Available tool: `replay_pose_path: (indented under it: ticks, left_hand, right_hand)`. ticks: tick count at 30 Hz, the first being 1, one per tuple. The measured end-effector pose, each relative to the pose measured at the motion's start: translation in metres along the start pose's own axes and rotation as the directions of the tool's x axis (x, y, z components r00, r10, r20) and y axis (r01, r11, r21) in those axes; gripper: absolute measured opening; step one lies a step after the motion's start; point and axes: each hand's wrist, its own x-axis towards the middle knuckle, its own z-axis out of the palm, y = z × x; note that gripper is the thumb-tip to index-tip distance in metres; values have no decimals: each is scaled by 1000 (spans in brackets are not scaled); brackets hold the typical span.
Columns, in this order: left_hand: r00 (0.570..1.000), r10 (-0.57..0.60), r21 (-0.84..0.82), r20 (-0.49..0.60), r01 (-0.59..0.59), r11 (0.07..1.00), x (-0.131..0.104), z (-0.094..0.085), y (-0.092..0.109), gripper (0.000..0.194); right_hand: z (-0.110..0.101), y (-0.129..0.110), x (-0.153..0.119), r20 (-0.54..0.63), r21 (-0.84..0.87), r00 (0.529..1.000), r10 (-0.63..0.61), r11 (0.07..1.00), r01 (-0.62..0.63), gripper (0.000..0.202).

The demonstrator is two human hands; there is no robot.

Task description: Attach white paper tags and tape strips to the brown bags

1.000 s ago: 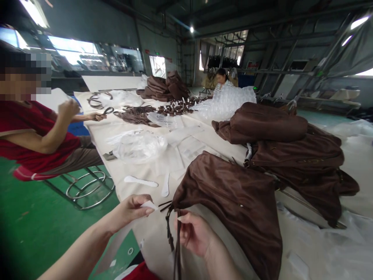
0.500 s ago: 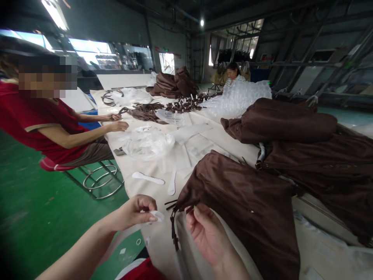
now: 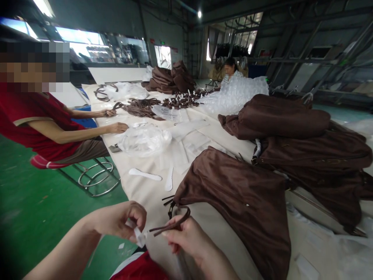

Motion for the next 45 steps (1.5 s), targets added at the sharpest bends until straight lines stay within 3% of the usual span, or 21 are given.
replay_pose_path:
  ticks: [4,9,11,13,15,18,20,24,29,36,40,45]
  left_hand:
    - [994,106,-30,-5,-106,994,-9,1,10,27]
    - [999,49,-11,16,-49,999,-8,9,5,30]
    - [999,53,16,8,-53,998,-8,10,3,29]
    - [996,83,17,-39,-82,996,-11,8,2,26]
    - [987,102,-1,-127,-103,995,-14,7,3,24]
    - [967,73,5,-244,-74,997,-19,7,2,27]
    - [965,43,11,-258,-41,999,-20,9,1,29]
    - [975,42,6,-216,-42,999,-18,15,1,32]
    - [978,39,11,-203,-38,999,-11,18,9,35]
    - [976,30,38,-215,-22,999,-5,25,19,38]
    - [963,5,50,-270,9,999,-1,28,18,41]
    - [925,-2,83,-381,37,996,5,31,-4,43]
  right_hand:
    - [9,6,1,13,-48,998,68,997,-67,46]
    - [9,0,-7,74,102,997,-19,995,11,59]
    - [8,-3,-10,147,194,988,-45,981,16,55]
    - [7,-4,-12,169,274,984,-48,962,0,38]
    - [8,-3,-12,110,331,992,-56,943,16,23]
    - [10,-2,-9,-31,379,993,-115,918,118,22]
    - [11,-3,-8,-109,386,981,-158,903,189,25]
    - [12,-4,-6,-223,346,963,-154,911,226,32]
    - [11,0,-4,-243,288,964,-108,941,178,39]
    - [14,0,-1,-354,101,916,-188,966,237,45]
    - [20,4,3,-360,66,914,-190,972,228,50]
    - [22,17,16,-223,24,959,-174,983,184,58]
